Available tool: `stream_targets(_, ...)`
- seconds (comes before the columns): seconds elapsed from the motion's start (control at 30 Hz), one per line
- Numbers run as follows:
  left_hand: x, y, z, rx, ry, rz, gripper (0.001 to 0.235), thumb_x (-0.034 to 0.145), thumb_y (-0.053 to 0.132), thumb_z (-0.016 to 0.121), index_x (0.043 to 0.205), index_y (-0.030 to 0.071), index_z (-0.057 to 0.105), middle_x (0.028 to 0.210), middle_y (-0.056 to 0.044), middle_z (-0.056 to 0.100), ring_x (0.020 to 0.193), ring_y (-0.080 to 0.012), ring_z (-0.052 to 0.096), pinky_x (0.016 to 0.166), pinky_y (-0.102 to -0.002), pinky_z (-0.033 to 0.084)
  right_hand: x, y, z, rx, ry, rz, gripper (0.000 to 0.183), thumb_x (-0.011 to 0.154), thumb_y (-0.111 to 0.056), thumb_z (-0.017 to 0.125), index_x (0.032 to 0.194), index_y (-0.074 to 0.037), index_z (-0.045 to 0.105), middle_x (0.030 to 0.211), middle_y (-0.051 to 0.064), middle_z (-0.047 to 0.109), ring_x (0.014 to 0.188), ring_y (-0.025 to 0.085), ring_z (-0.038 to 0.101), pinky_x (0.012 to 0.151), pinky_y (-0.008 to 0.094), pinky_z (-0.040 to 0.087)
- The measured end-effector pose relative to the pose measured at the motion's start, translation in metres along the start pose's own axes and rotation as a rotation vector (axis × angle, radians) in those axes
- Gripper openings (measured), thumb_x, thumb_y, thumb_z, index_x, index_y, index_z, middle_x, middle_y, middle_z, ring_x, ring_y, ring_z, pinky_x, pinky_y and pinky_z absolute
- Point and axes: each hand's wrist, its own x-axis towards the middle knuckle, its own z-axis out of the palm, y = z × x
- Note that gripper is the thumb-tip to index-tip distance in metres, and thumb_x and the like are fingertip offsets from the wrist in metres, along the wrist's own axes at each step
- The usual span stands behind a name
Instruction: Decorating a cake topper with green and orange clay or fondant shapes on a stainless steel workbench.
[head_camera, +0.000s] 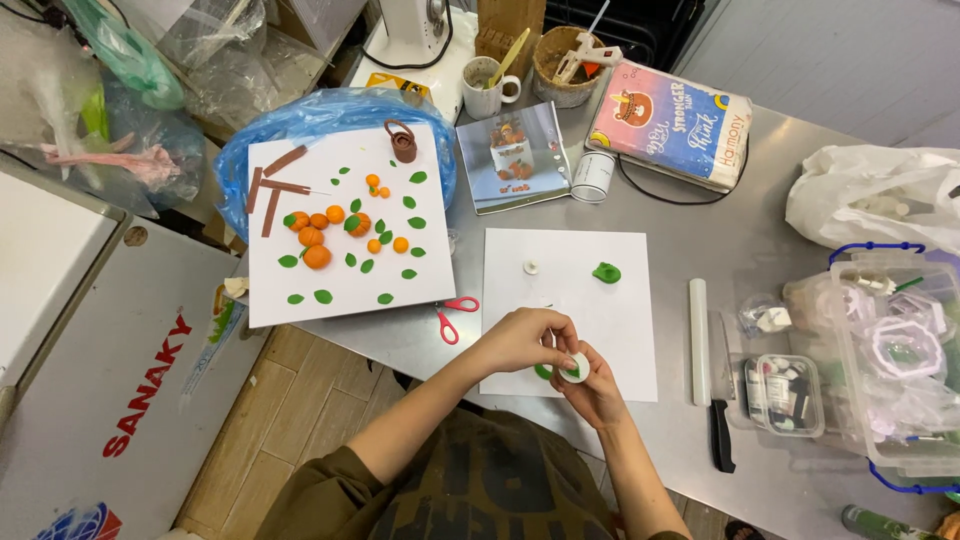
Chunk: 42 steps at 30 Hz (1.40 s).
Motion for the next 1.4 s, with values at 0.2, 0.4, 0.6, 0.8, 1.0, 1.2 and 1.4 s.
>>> stream_targets(0.2, -0.018, 0.023, 0.002, 0.071, 0.216, 0.225, 0.02, 0.09, 0.031, 0.078, 0.101, 0.015, 0.074, 0.103, -0.001, 0.072, 0.085, -0.0134, 0.069, 0.076, -0.031, 0.056, 0.0, -0.002, 0.0, 0.088, -0.058, -0.06, 0.018, 0.101, -0.018, 0.068, 0.114, -0.009, 0.059, 0.096, 0.004, 0.059, 0.08, 0.014, 0.055, 0.072, 0.032, 0.045)
stream_targets(0.4, -0.041, 0.032, 0.011, 0.767, 0.443, 0.782, 0.043, 0.092, 0.041, 0.075, 0.127, 0.016, 0.068, 0.138, -0.004, 0.062, 0.126, -0.0229, 0.06, 0.103, -0.04, 0.047, 0.005, 0.0, 0.0, 0.267, -0.043, -0.099, 0.025, 0.098, -0.02, 0.066, 0.118, -0.008, 0.056, 0.097, 0.005, 0.058, 0.089, 0.016, 0.056, 0.076, 0.031, 0.049)
stream_targets(0.6, -0.047, 0.02, 0.016, 0.801, 0.497, 0.793, 0.053, 0.09, 0.05, 0.077, 0.131, 0.019, 0.065, 0.143, -0.005, 0.057, 0.134, -0.0242, 0.056, 0.109, -0.042, 0.044, 0.012, -0.004, 0.012, 0.054, -0.019, -0.163, 0.028, 0.097, -0.022, 0.071, 0.115, -0.007, 0.056, 0.107, 0.004, 0.058, 0.101, 0.016, 0.055, 0.093, 0.035, 0.048)
stream_targets(0.8, -0.048, 0.018, 0.015, 0.835, 0.472, 0.802, 0.057, 0.091, 0.052, 0.075, 0.136, 0.02, 0.064, 0.144, -0.005, 0.057, 0.135, -0.0234, 0.056, 0.113, -0.042, 0.043, 0.019, -0.01, 0.037, 0.12, -0.031, -0.139, 0.037, 0.088, -0.03, 0.078, 0.111, -0.011, 0.056, 0.104, 0.005, 0.058, 0.098, 0.018, 0.055, 0.095, 0.038, 0.049)
stream_targets(1.0, -0.049, 0.018, 0.01, 0.774, 0.505, 0.791, 0.057, 0.093, 0.053, 0.073, 0.138, 0.019, 0.062, 0.145, -0.006, 0.057, 0.135, -0.0228, 0.057, 0.114, -0.043, 0.043, 0.018, -0.007, 0.02, 0.152, -0.123, -0.166, 0.027, 0.098, -0.021, 0.076, 0.099, -0.014, 0.05, 0.099, 0.002, 0.058, 0.094, 0.015, 0.054, 0.084, 0.034, 0.049)
stream_targets(1.2, -0.05, 0.022, 0.014, 0.807, 0.564, 0.747, 0.059, 0.093, 0.049, 0.074, 0.139, 0.014, 0.062, 0.144, -0.009, 0.057, 0.134, -0.0249, 0.055, 0.113, -0.045, 0.043, 0.019, -0.012, 0.021, 0.119, -0.064, -0.175, 0.022, 0.096, -0.012, 0.073, 0.094, -0.013, 0.051, 0.099, 0.005, 0.063, 0.094, 0.017, 0.058, 0.078, 0.033, 0.05)
stream_targets(1.4, -0.051, 0.022, 0.017, 0.754, 0.551, 0.7, 0.057, 0.093, 0.048, 0.074, 0.137, 0.014, 0.062, 0.145, -0.008, 0.056, 0.137, -0.0259, 0.054, 0.114, -0.044, 0.043, 0.018, -0.016, 0.016, 0.054, -0.071, -0.212, 0.02, 0.097, -0.007, 0.072, 0.094, -0.011, 0.052, 0.102, 0.007, 0.065, 0.095, 0.019, 0.061, 0.083, 0.036, 0.052)
